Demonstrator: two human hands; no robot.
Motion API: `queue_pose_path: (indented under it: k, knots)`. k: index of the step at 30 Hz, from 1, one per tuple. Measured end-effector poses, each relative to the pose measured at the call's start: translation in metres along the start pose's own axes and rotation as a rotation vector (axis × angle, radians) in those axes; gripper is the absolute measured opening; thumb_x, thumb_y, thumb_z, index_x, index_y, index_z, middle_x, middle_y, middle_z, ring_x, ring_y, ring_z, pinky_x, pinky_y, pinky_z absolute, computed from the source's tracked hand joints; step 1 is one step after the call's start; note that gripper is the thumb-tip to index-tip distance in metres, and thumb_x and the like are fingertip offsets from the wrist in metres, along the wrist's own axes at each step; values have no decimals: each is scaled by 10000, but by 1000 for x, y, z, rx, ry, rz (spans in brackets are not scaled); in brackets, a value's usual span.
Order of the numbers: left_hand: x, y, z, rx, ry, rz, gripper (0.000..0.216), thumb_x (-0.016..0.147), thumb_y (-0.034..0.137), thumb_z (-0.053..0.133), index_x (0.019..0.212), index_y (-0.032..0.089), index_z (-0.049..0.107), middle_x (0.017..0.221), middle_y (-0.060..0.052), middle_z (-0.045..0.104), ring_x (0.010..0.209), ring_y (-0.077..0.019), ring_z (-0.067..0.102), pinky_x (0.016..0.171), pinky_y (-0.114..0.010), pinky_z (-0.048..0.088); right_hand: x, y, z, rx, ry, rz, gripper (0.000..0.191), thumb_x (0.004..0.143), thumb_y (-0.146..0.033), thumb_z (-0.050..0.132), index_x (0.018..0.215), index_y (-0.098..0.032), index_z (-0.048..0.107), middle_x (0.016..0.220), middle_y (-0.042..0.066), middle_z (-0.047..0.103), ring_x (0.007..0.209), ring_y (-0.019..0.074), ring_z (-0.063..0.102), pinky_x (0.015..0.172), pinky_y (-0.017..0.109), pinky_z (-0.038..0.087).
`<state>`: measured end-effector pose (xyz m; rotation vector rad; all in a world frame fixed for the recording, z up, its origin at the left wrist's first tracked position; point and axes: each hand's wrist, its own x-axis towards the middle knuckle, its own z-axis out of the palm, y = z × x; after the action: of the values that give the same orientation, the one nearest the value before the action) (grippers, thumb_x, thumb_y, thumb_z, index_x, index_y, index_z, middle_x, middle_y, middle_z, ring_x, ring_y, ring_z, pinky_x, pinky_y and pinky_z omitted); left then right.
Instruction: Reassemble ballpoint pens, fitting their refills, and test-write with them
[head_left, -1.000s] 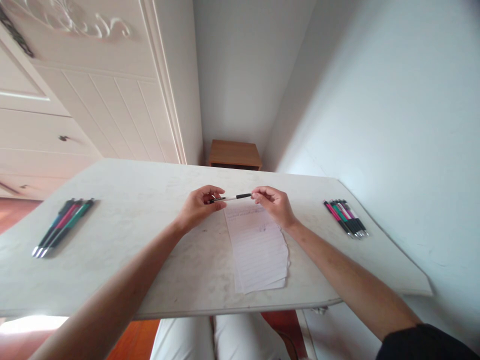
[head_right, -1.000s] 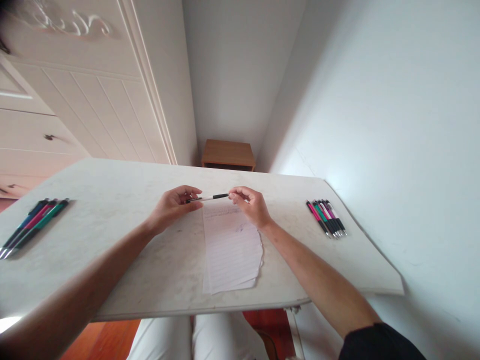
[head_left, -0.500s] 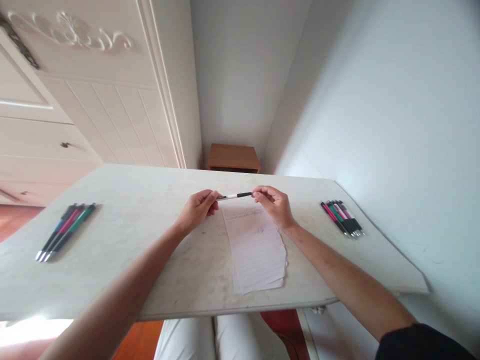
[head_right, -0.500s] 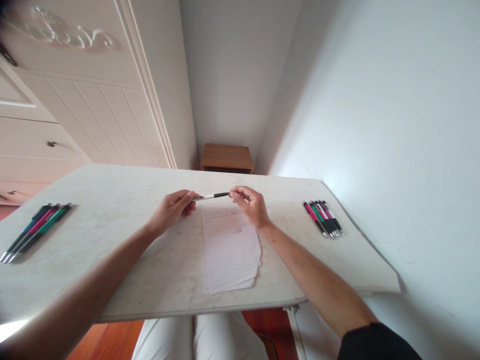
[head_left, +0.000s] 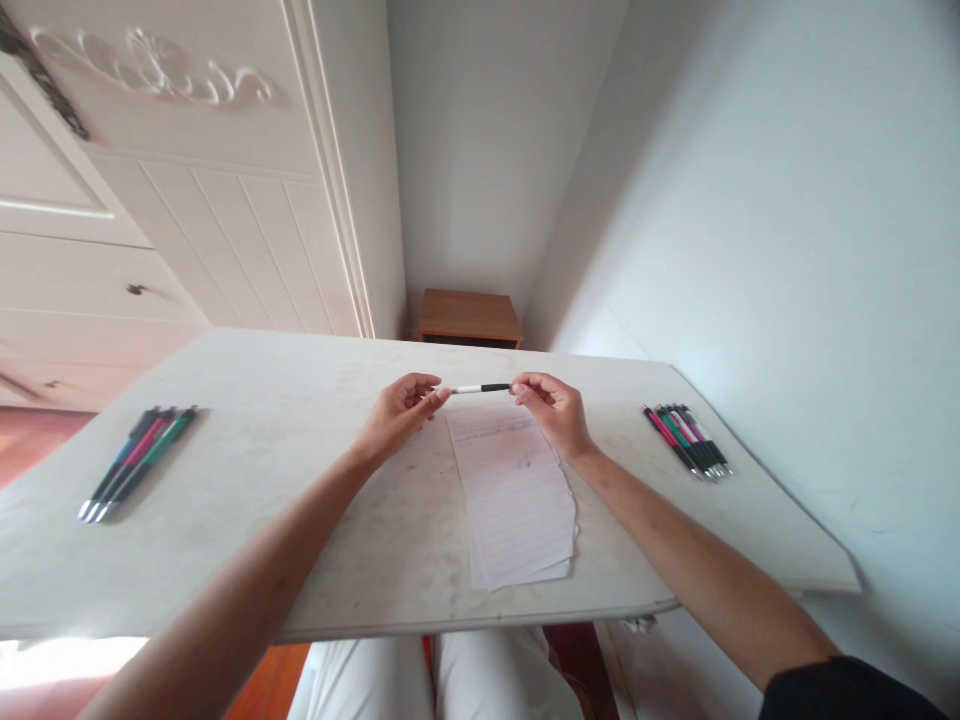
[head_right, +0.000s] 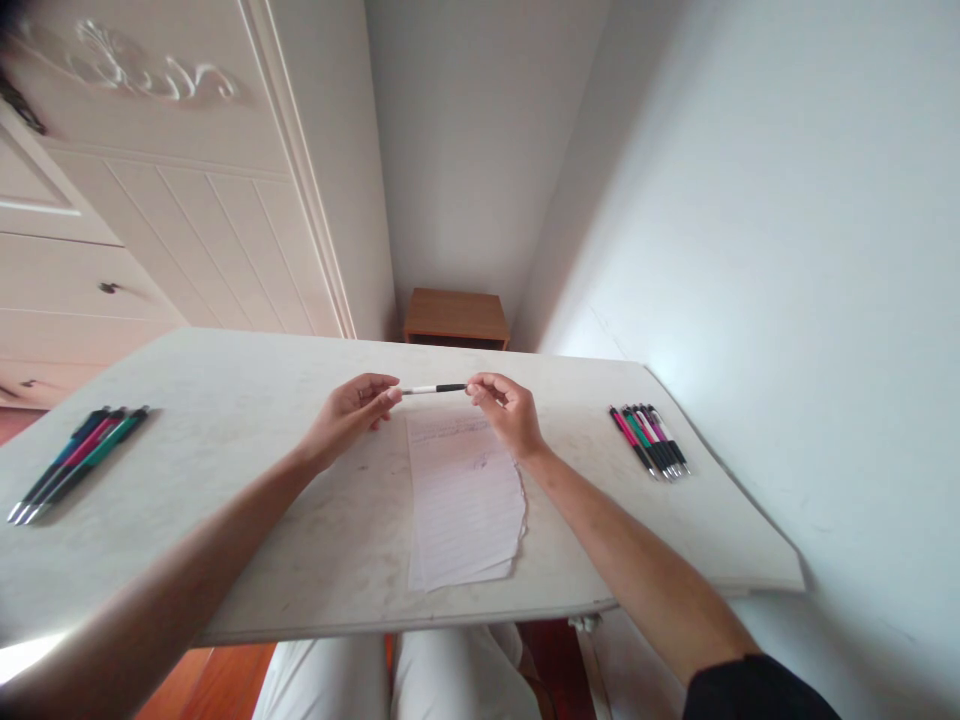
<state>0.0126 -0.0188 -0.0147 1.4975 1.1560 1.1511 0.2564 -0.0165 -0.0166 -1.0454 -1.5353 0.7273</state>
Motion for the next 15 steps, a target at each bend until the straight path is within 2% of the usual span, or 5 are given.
queue_pose_path:
  k: [3,6,10,13,15]
  knots:
    - [3,-1,-1,22,-31,-8,553,818,661,532,846,123,656,731,-77,675,524,-103,517,460,-215,391,0,1,0,9,8,-6,190,820,-361,673,877,-182,703,795,26,700,690,143,631,686,273,521]
    - [5,-4,-2,37,-24,-42,494,794,624,591,774,136,662,652,-54,657,496,-101,500,446,-213,367,0,2,1,16,-2,4,195,816,-365,677,883,-184,705,795,28,702,692,146,633,690,277,523]
    - [7,-6,-5,-24,-8,-14,414,692,523,744,847,144,680,733,-44,676,589,-118,552,516,-226,417,0,5,1,16,-14,15,209,813,-379,681,886,-185,708,796,32,704,697,153,634,694,285,524]
    - [6,-5,-5,-71,-21,-16,473,634,479,805,933,139,671,768,-39,674,612,-118,561,565,-237,445,0,7,1,13,-19,15,215,819,-384,678,890,-184,709,798,33,704,702,153,634,697,284,521]
    - [5,-3,-5,-79,-37,-47,526,650,498,795,1006,140,650,719,-21,657,573,-113,551,555,-236,444,0,7,1,8,-19,13,215,822,-383,676,893,-183,709,803,34,704,702,152,634,697,283,520]
